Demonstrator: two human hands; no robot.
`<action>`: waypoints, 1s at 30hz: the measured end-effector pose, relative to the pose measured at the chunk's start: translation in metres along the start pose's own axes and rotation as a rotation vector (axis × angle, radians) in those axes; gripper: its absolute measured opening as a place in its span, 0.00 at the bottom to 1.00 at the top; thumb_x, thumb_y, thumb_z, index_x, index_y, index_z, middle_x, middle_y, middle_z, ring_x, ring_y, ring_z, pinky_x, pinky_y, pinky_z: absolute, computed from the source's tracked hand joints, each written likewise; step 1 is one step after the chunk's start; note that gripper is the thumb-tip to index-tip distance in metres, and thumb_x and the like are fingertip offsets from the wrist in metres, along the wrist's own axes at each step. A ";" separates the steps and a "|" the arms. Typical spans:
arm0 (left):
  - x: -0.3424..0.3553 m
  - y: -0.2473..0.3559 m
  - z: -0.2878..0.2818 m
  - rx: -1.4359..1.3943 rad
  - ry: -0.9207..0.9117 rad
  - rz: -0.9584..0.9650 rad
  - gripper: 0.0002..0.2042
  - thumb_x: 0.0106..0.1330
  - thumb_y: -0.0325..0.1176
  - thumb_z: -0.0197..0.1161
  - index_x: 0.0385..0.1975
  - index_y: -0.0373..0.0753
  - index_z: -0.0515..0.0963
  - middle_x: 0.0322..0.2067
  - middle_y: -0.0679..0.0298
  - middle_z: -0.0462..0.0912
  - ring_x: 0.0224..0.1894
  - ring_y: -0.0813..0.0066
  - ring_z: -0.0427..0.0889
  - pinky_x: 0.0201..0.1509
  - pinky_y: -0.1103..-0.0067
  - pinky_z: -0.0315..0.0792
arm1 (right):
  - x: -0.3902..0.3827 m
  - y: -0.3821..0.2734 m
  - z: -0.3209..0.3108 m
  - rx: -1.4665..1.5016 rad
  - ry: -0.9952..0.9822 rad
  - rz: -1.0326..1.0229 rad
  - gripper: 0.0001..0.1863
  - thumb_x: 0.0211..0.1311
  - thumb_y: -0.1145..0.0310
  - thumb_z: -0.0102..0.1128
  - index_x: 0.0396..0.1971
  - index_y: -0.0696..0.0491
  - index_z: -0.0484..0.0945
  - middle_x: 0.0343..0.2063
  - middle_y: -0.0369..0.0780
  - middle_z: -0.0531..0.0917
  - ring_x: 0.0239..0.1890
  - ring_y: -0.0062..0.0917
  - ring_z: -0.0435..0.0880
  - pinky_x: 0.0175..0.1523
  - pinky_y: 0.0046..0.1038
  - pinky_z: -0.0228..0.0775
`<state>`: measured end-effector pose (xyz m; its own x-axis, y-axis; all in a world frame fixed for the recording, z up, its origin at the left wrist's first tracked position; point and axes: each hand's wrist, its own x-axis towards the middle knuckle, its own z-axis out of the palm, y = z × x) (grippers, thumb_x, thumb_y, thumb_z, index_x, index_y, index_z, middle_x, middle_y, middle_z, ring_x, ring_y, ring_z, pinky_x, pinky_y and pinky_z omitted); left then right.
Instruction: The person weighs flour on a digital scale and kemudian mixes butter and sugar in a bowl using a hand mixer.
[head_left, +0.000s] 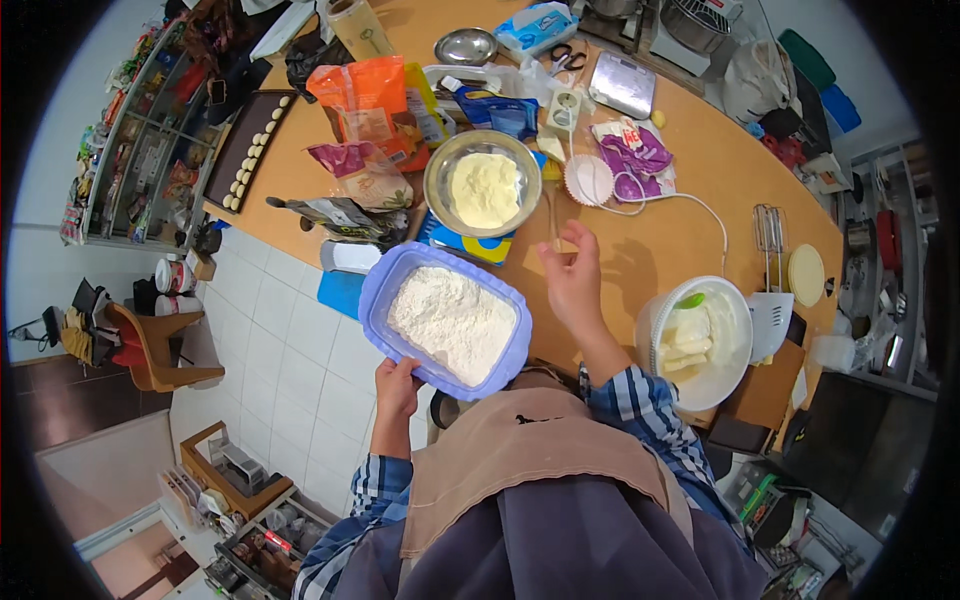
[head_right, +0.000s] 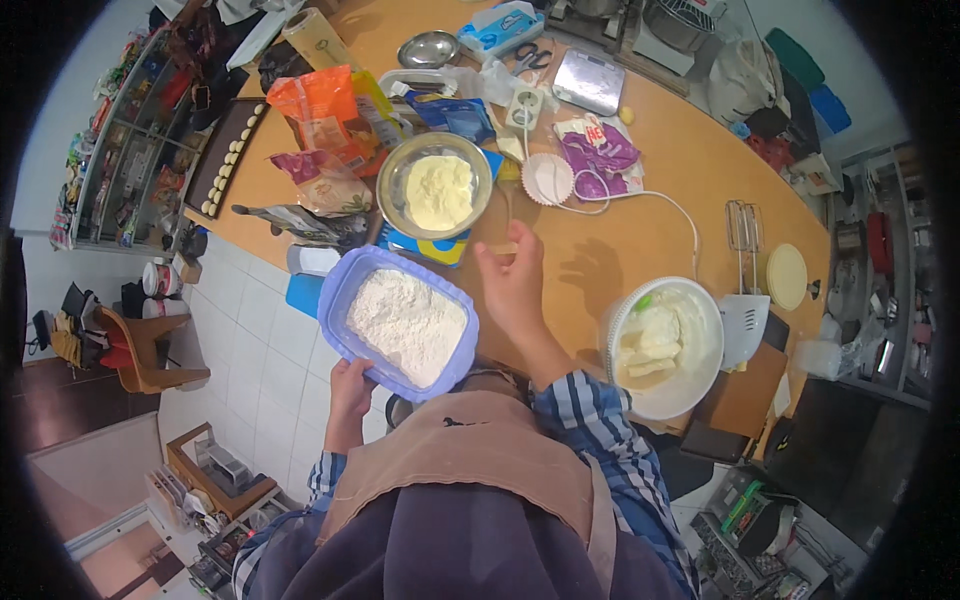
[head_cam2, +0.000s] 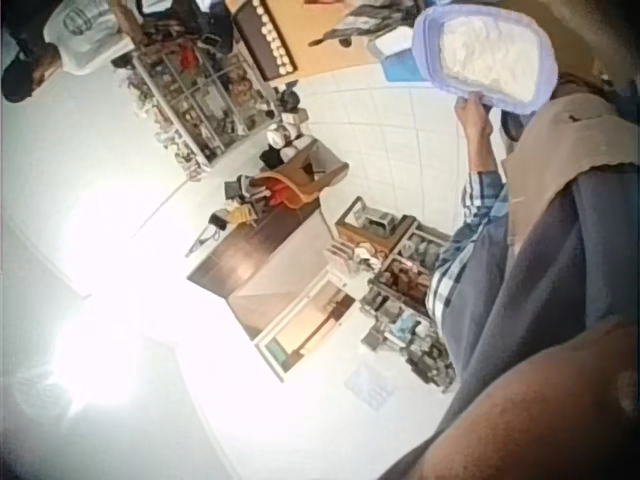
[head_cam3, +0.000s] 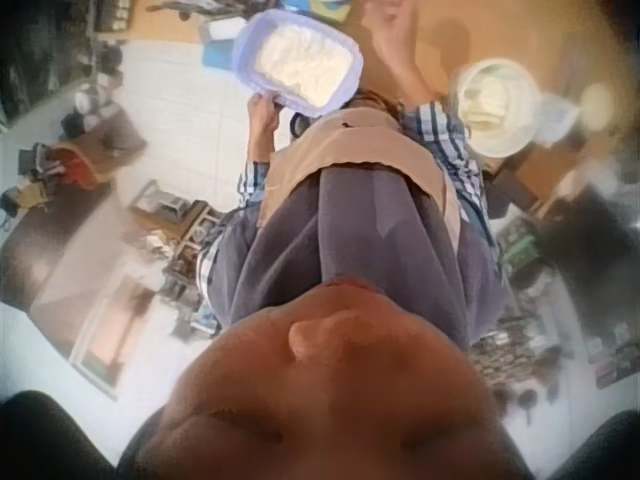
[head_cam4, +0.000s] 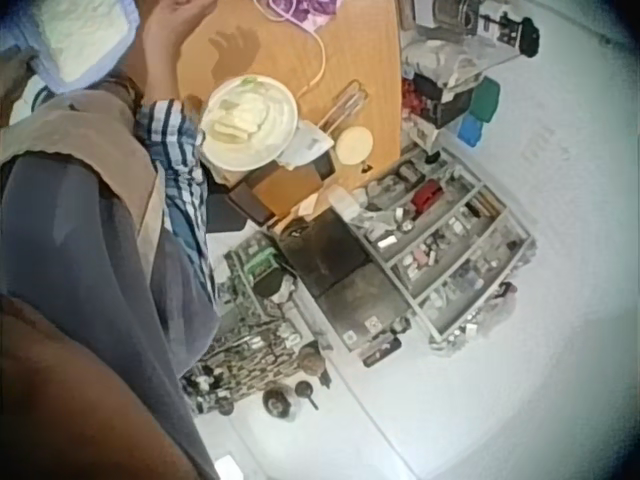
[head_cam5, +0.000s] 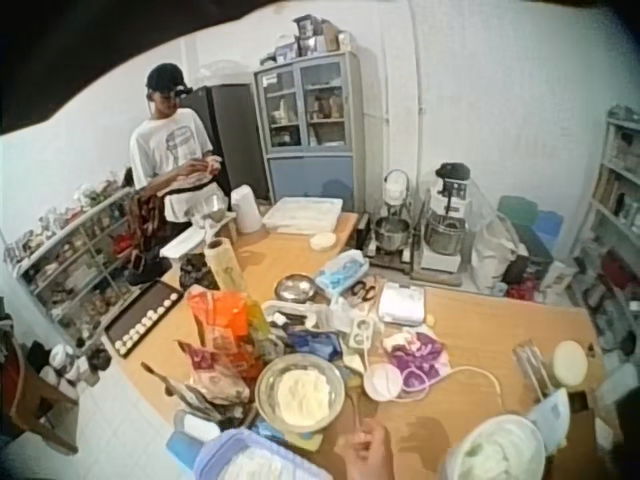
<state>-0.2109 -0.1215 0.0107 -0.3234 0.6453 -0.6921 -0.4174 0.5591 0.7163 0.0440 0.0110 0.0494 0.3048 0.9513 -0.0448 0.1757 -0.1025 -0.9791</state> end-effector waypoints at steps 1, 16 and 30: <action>-0.003 -0.005 0.009 -0.043 0.030 -0.002 0.10 0.57 0.20 0.52 0.39 0.29 0.72 0.35 0.56 0.81 0.31 0.66 0.83 0.35 0.71 0.82 | -0.012 -0.019 -0.011 -0.001 -0.085 -0.026 0.26 0.57 0.67 0.64 0.52 0.62 0.66 0.43 0.45 0.73 0.32 0.24 0.79 0.36 0.23 0.72; 0.019 -0.069 0.071 -0.245 0.099 0.163 0.10 0.62 0.30 0.61 0.40 0.37 0.68 0.33 0.64 0.74 0.35 0.72 0.75 0.37 0.74 0.74 | -0.083 -0.108 -0.297 -0.119 0.452 -0.380 0.14 0.60 0.80 0.53 0.46 0.63 0.73 0.37 0.40 0.79 0.34 0.18 0.78 0.43 0.20 0.69; -0.062 -0.088 0.207 0.280 -0.261 0.699 0.09 0.65 0.31 0.60 0.41 0.34 0.73 0.47 0.59 0.74 0.51 0.71 0.73 0.50 0.78 0.70 | -0.051 0.113 -0.411 -0.119 0.048 0.147 0.29 0.42 0.79 0.66 0.50 0.61 0.71 0.44 0.42 0.80 0.46 0.28 0.79 0.52 0.28 0.70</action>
<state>0.0218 -0.1029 0.0089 -0.2077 0.9766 -0.0563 0.0492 0.0679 0.9965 0.4330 -0.1681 0.0226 0.3796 0.9087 -0.1736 0.2343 -0.2760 -0.9322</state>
